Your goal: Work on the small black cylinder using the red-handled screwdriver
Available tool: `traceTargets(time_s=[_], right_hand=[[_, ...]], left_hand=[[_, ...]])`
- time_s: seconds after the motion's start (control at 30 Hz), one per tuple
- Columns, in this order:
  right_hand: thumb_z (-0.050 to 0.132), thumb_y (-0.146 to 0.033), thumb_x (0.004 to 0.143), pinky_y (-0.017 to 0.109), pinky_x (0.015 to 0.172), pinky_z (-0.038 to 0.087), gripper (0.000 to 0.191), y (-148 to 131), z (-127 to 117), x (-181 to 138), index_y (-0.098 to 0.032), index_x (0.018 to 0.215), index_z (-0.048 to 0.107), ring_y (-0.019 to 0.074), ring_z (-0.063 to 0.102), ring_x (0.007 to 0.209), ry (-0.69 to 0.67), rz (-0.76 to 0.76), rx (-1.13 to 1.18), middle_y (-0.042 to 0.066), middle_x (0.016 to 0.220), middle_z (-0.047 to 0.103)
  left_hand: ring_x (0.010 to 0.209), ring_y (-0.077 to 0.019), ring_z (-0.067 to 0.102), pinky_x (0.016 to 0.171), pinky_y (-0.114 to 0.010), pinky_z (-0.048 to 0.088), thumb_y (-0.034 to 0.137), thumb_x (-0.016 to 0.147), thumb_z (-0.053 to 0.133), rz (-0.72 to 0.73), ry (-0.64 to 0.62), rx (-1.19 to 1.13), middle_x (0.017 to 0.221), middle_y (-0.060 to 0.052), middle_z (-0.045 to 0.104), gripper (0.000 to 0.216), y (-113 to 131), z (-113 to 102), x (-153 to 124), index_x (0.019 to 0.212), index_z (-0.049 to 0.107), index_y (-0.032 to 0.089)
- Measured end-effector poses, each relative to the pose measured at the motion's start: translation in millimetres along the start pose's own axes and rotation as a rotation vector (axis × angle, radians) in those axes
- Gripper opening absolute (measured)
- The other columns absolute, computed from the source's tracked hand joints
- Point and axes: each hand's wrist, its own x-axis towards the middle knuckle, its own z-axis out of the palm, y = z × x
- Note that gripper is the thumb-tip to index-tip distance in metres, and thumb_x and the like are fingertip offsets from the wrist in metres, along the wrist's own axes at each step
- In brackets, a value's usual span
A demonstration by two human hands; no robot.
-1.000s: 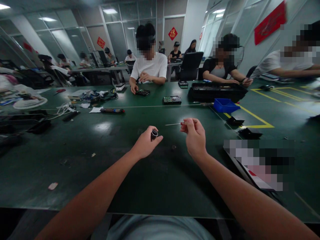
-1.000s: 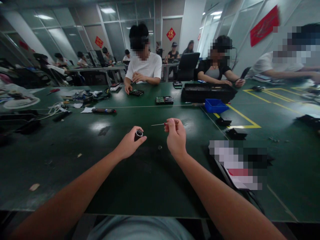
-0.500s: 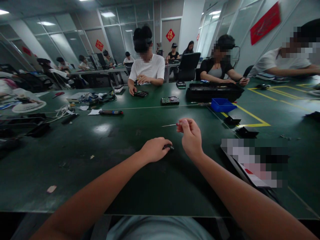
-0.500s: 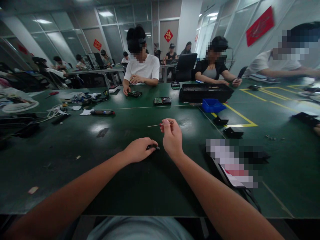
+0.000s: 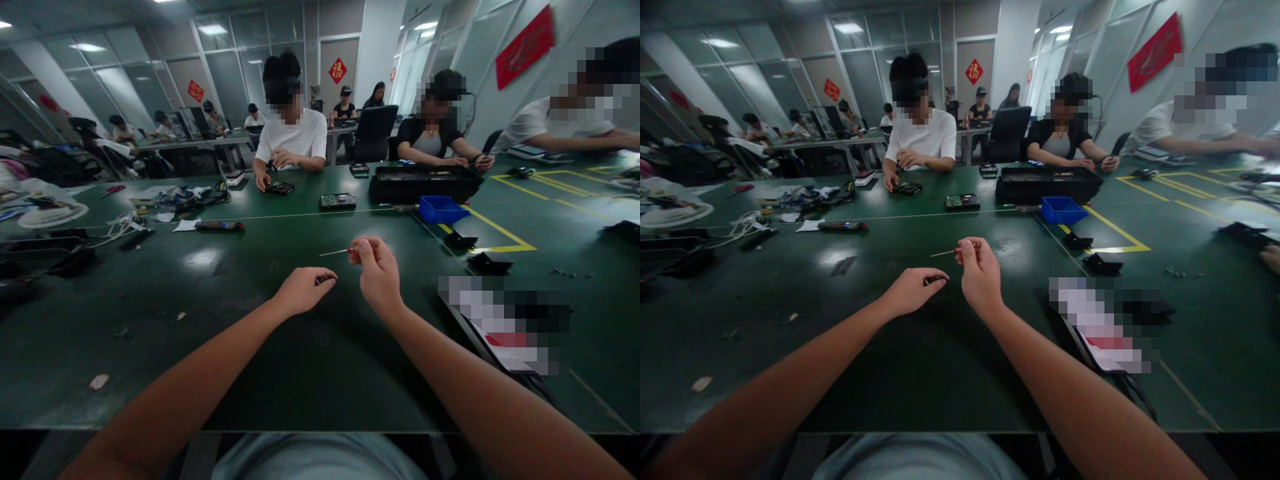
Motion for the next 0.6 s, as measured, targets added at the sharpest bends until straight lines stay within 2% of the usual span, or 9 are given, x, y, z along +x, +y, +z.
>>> traceTargets(time_s=[0.07, 0.13, 0.23, 0.3, 0.37, 0.5, 0.6], right_hand=[[0.05, -0.042, 0.097, 0.034, 0.069, 0.05, 0.023, -1, 0, 0, -0.023, 0.091, 0.062, 0.017, 0.063, 0.071, 0.006, 0.002, 0.004, 0.002, 0.078, 0.067], [0.051, -0.042, 0.096, 0.034, 0.07, 0.051, 0.023, -1, 0, 1, -0.023, 0.091, 0.062, 0.0173, 0.063, 0.072, -0.001, 0.008, 0.006, 0.002, 0.078, 0.067], [0.051, -0.042, 0.096, 0.034, 0.069, 0.052, 0.023, -1, -1, 1, -0.023, 0.092, 0.063, 0.0171, 0.063, 0.072, -0.008, 0.021, 0.012, 0.002, 0.08, 0.067], [0.051, -0.042, 0.096, 0.034, 0.07, 0.052, 0.023, 0, -1, 1, -0.023, 0.092, 0.063, 0.0168, 0.063, 0.072, -0.006, 0.032, 0.018, 0.002, 0.081, 0.067], [0.051, -0.041, 0.096, 0.034, 0.07, 0.052, 0.022, 1, -2, 1, -0.023, 0.093, 0.063, 0.0166, 0.063, 0.073, -0.01, 0.041, 0.024, 0.002, 0.081, 0.067], [0.051, -0.042, 0.096, 0.033, 0.068, 0.052, 0.023, 5, -1, 2, -0.023, 0.093, 0.063, 0.0165, 0.063, 0.072, -0.016, 0.041, 0.031, 0.002, 0.08, 0.066], [0.051, -0.043, 0.096, 0.033, 0.067, 0.051, 0.023, 7, -1, 2, -0.023, 0.093, 0.063, 0.0165, 0.062, 0.071, -0.024, 0.044, 0.034, 0.001, 0.079, 0.066]], left_hand=[[0.068, -0.014, 0.059, 0.066, -0.029, 0.046, 0.035, 0.09, 0.062, -0.083, 0.069, -0.349, 0.096, -0.006, 0.07, 0.024, -5, -11, -4, 0.107, 0.073, 0.022], [0.06, -0.0099, 0.052, 0.053, -0.023, 0.038, 0.036, 0.087, 0.067, -0.157, 0.188, -0.728, 0.089, -0.004, 0.066, 0.025, -11, -22, -10, 0.106, 0.071, 0.019], [0.057, -0.0071, 0.05, 0.047, -0.018, 0.035, 0.033, 0.082, 0.074, -0.225, 0.4, -1.223, 0.081, 0.0, 0.059, 0.025, -24, -46, -20, 0.101, 0.067, 0.019], [0.054, -0.0062, 0.049, 0.047, -0.018, 0.036, 0.033, 0.082, 0.077, -0.256, 0.534, -1.446, 0.076, 0.003, 0.056, 0.025, -36, -66, -28, 0.098, 0.064, 0.02], [0.052, -0.0064, 0.049, 0.045, -0.018, 0.036, 0.034, 0.085, 0.076, -0.26, 0.684, -1.551, 0.07, 0.005, 0.054, 0.023, -51, -89, -37, 0.094, 0.06, 0.019], [0.045, -0.0068, 0.044, 0.043, -0.019, 0.034, 0.03, 0.095, 0.062, -0.292, 0.984, -1.536, 0.06, 0.007, 0.049, 0.018, -78, -134, -60, 0.085, 0.052, 0.019], [0.044, -0.0072, 0.044, 0.044, -0.02, 0.036, 0.024, 0.098, 0.049, -0.282, 1.092, -1.47, 0.057, 0.007, 0.049, 0.018, -92, -164, -85, 0.081, 0.046, 0.018]])
